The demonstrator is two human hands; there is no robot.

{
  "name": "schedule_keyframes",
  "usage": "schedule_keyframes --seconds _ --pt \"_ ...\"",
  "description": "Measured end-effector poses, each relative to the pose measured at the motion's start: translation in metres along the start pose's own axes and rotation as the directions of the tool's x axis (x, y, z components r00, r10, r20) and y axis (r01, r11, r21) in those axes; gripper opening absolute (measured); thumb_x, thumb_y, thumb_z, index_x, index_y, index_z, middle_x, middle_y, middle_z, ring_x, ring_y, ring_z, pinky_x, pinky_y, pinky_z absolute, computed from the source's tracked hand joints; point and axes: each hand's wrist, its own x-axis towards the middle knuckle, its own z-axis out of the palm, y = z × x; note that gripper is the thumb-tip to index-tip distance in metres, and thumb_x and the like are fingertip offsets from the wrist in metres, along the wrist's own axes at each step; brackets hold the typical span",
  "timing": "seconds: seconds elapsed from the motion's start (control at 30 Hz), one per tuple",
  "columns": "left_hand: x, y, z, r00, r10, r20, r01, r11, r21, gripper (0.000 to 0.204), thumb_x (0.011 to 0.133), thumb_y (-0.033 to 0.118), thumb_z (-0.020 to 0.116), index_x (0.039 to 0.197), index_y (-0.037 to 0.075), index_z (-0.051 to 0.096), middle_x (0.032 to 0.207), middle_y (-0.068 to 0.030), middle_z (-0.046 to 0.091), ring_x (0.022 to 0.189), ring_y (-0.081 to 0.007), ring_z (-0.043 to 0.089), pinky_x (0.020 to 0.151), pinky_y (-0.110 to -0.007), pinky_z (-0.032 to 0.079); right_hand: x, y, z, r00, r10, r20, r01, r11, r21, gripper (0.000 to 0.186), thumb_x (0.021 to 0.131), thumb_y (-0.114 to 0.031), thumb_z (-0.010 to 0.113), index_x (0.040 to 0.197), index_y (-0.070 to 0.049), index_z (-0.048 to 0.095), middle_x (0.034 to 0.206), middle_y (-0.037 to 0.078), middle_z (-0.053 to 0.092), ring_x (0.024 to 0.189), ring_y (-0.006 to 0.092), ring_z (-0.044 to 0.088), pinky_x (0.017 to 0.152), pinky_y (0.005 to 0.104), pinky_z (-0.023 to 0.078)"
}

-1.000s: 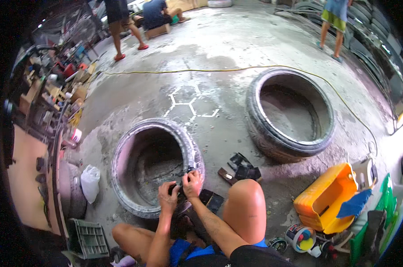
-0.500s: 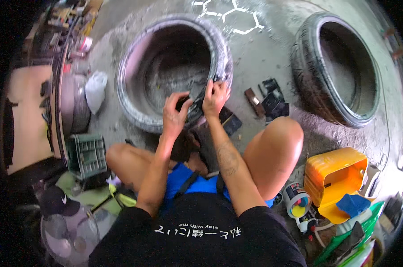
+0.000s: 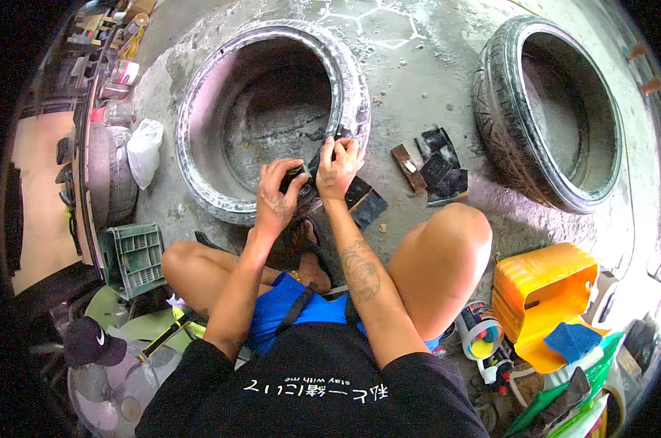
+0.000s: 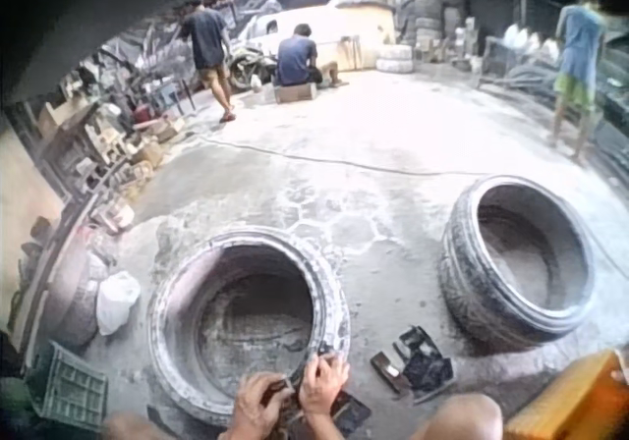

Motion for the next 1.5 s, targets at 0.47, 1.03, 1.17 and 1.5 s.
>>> schedule_keyframes --seconds 0.47,1.03,1.17,1.5 --pt "0.003 -0.002 -0.005 1.0 -0.021 -0.02 0.022 0.998 0.052 0.025 0.083 0.011 0.074 0.106 0.004 0.067 0.105 -0.0136 0.068 0.097 -0.0331 0.061 0.089 -0.039 0.046 0.006 -0.015 -0.007 0.999 -0.034 0.004 0.034 0.999 -0.017 0.024 0.093 -0.018 0.063 0.075 -0.003 0.064 0.093 0.01 0.058 0.092 0.0337 0.052 0.081 0.0478 0.04" --pt "0.008 -0.012 -0.015 0.989 -0.133 -0.062 0.129 0.989 -0.067 0.026 0.083 0.012 0.075 0.107 0.005 0.068 0.106 -0.0122 0.069 0.099 -0.031 0.062 0.09 -0.036 0.046 0.003 -0.009 -0.006 0.998 -0.059 -0.036 0.059 0.998 -0.004 0.018 0.093 -0.015 0.063 0.079 -0.004 0.067 0.092 0.011 0.058 0.087 0.0322 0.052 0.081 0.0453 0.041" --pt "-0.004 0.0 -0.014 0.999 -0.009 -0.041 0.011 0.999 0.053 0.028 0.082 0.012 0.076 0.107 0.004 0.068 0.107 -0.0124 0.068 0.1 -0.0319 0.061 0.092 -0.038 0.046 0.009 -0.006 -0.011 0.997 -0.074 -0.007 0.074 0.997 0.006 0.018 0.092 -0.014 0.063 0.079 -0.002 0.066 0.09 0.011 0.059 0.085 0.0312 0.051 0.08 0.0439 0.04" --pt "0.002 0.008 -0.003 0.999 0.046 0.004 -0.046 0.989 0.137 0.029 0.079 0.006 0.076 0.108 0.005 0.067 0.109 -0.0106 0.068 0.099 -0.0313 0.059 0.09 -0.04 0.045 0.011 -0.016 -0.013 0.996 0.087 0.006 -0.087 0.99 0.107 0.024 0.092 -0.017 0.066 0.074 -0.001 0.065 0.091 0.011 0.058 0.088 0.0322 0.05 0.082 0.0457 0.04"
